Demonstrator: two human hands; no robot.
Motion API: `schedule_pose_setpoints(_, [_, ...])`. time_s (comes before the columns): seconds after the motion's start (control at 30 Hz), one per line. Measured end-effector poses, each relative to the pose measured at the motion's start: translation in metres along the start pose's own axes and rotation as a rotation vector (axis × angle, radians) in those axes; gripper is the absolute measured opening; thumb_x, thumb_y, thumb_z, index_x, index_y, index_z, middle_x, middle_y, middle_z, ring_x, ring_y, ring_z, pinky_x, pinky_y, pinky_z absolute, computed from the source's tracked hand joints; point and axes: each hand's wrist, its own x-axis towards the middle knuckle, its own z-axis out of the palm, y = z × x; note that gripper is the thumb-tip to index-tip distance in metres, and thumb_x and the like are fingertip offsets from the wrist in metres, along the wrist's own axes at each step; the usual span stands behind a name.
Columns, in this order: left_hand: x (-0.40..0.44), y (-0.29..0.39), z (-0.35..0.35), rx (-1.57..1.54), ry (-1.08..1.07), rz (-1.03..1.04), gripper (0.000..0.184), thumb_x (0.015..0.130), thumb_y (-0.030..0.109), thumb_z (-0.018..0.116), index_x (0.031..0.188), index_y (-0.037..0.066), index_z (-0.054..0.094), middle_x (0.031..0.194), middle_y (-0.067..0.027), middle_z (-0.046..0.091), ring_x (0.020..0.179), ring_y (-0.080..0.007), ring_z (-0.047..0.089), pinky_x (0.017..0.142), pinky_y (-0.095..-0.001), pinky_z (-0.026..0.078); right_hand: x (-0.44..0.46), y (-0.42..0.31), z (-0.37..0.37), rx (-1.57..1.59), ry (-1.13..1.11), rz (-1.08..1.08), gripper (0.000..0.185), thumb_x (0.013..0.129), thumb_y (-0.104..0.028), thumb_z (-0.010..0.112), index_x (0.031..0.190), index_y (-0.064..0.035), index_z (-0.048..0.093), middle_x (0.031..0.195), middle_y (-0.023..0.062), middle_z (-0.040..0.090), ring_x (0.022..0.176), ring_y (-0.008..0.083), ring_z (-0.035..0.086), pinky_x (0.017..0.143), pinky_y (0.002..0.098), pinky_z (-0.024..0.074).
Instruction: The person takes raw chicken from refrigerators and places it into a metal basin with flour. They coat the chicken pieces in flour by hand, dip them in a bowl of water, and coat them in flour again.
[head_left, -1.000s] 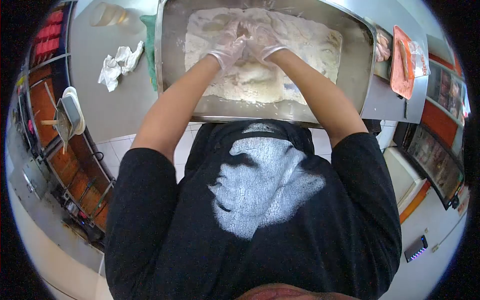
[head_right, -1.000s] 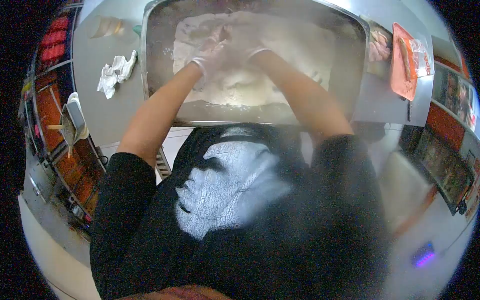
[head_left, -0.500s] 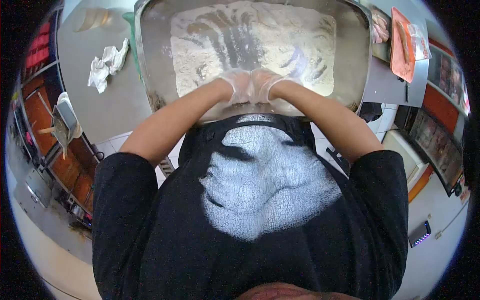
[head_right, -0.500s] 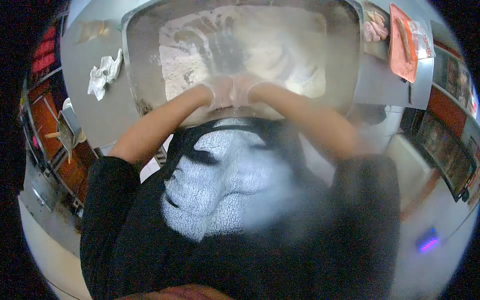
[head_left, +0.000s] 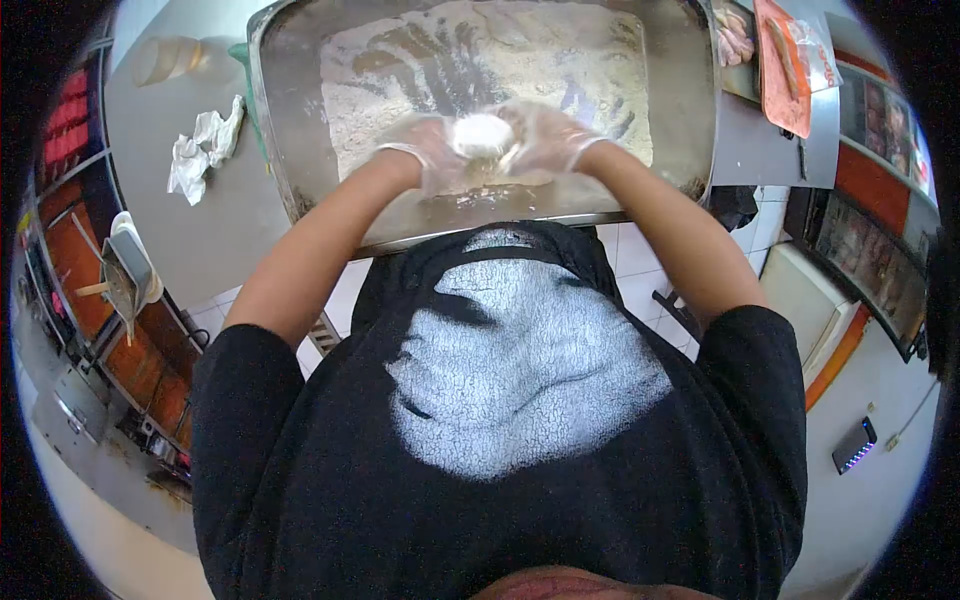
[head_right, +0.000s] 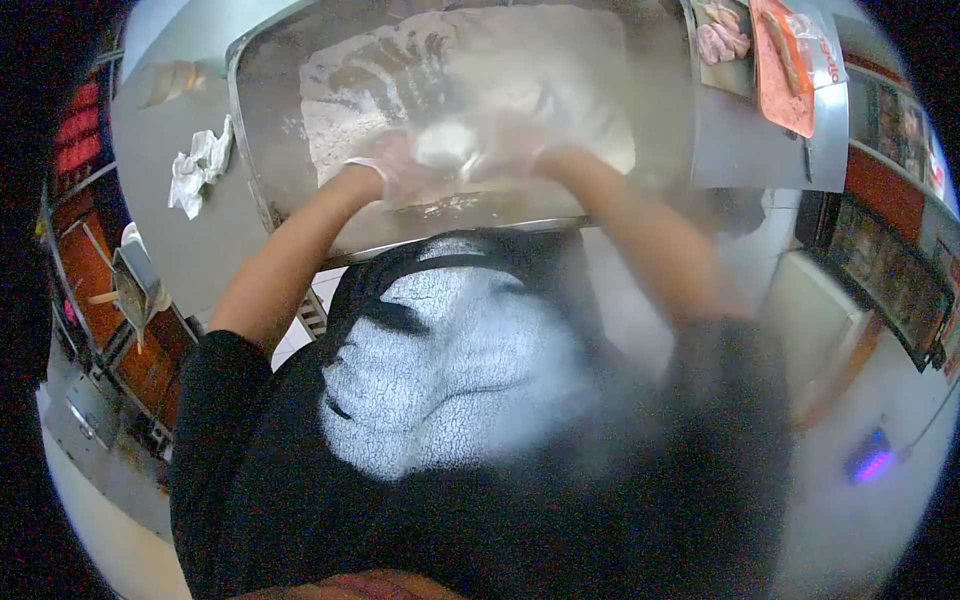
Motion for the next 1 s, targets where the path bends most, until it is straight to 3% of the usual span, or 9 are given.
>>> schedule_pose_setpoints(0.13, [0.004,-0.053,0.001,0.101,-0.101,-0.118,0.056,0.072,0.048,0.064,0.099,0.0,0.065,0.099,-0.0227,0.064,0.092,-0.0321,0.062,0.081,-0.0392,0.048,-0.017,0.027,-0.035,-0.118,0.042,0.314,0.055,0.077,-0.009,0.057,0.131,-0.0068,0.044,0.115,0.0192,0.058,0.106,0.0287,0.056,0.094,0.0358,0.0459])
schedule_pose_setpoints(0.23, [0.036,-0.078,0.02,-0.021,-0.193,0.03,0.054,0.072,0.047,0.064,0.097,-0.001,0.065,0.095,-0.0219,0.064,0.087,-0.0306,0.063,0.077,-0.038,0.048,-0.02,0.0,-0.03,-0.044,-0.131,0.262,0.058,0.077,-0.017,0.056,0.133,-0.0077,0.042,0.124,0.0197,0.053,0.112,0.0301,0.053,0.097,0.0354,0.0427])
schedule_pose_setpoints(0.3, [0.053,-0.082,0.049,-0.208,-0.199,0.137,0.052,0.073,0.044,0.063,0.098,-0.001,0.063,0.093,-0.0204,0.064,0.084,-0.03,0.062,0.076,-0.0373,0.048,0.006,0.011,0.019,-0.251,-0.075,-0.016,0.066,0.076,-0.026,0.058,0.134,-0.0032,0.039,0.127,0.0223,0.049,0.115,0.0298,0.051,0.1,0.034,0.0396])
schedule_pose_setpoints(0.47, [0.084,-0.067,0.104,-0.278,0.013,0.34,0.038,0.079,0.033,0.059,0.098,0.0,0.058,0.086,-0.017,0.063,0.076,-0.0278,0.059,0.071,-0.0355,0.047,0.001,-0.08,0.035,-0.102,0.013,0.185,0.048,0.074,-0.038,0.063,0.092,0.0053,0.066,0.09,0.0271,0.064,0.085,0.0341,0.064,0.075,0.039,0.0496])
schedule_pose_setpoints(0.5, [0.079,-0.057,0.102,-0.285,0.028,0.303,0.036,0.08,0.032,0.059,0.098,0.0,0.058,0.085,-0.0164,0.062,0.075,-0.0273,0.059,0.069,-0.0355,0.047,0.019,-0.065,0.046,-0.018,0.004,-0.013,0.053,0.071,-0.042,0.066,0.096,0.0046,0.065,0.093,0.028,0.063,0.082,0.0326,0.064,0.073,0.0376,0.0502])
schedule_pose_setpoints(0.63, [0.071,-0.041,0.089,-0.48,0.038,0.098,0.031,0.084,0.028,0.056,0.099,0.001,0.058,0.082,-0.0137,0.061,0.072,-0.0252,0.058,0.064,-0.0359,0.047,0.03,-0.051,0.027,0.004,-0.228,0.353,0.061,0.069,-0.037,0.071,0.114,0.0027,0.058,0.103,0.0252,0.062,0.092,0.0303,0.062,0.078,0.0396,0.0495])
schedule_pose_setpoints(0.8, [0.049,-0.034,0.033,-1.281,0.085,-0.213,0.027,0.088,0.024,0.054,0.102,0.002,0.058,0.078,-0.0106,0.06,0.068,-0.0223,0.057,0.057,-0.0364,0.046,0.016,-0.037,-0.019,0.735,0.059,0.6,0.063,0.075,-0.035,0.069,0.123,0.0027,0.051,0.121,0.0202,0.054,0.106,0.0273,0.055,0.088,0.0383,0.0457])
schedule_pose_setpoints(0.93, [0.109,-0.048,0.022,-0.535,0.59,0.029,0.041,0.086,0.031,0.055,0.118,0.006,0.055,0.108,-0.0206,0.059,0.102,-0.0289,0.058,0.087,-0.0381,0.047,0.017,-0.049,-0.052,1.24,0.347,0.398,0.055,0.08,-0.032,0.065,0.122,0.0009,0.053,0.125,0.017,0.052,0.104,0.0285,0.056,0.092,0.0364,0.043])
schedule_pose_setpoints(1.0, [0.163,-0.066,0.016,-0.207,0.754,-0.019,0.049,0.085,0.04,0.053,0.121,0.007,0.053,0.117,-0.0196,0.056,0.109,-0.0307,0.054,0.092,-0.0383,0.044,0.031,-0.015,-0.08,0.504,0.542,0.195,0.049,0.082,-0.033,0.062,0.119,-0.0011,0.056,0.124,0.0169,0.053,0.103,0.03,0.057,0.092,0.0361,0.0433])
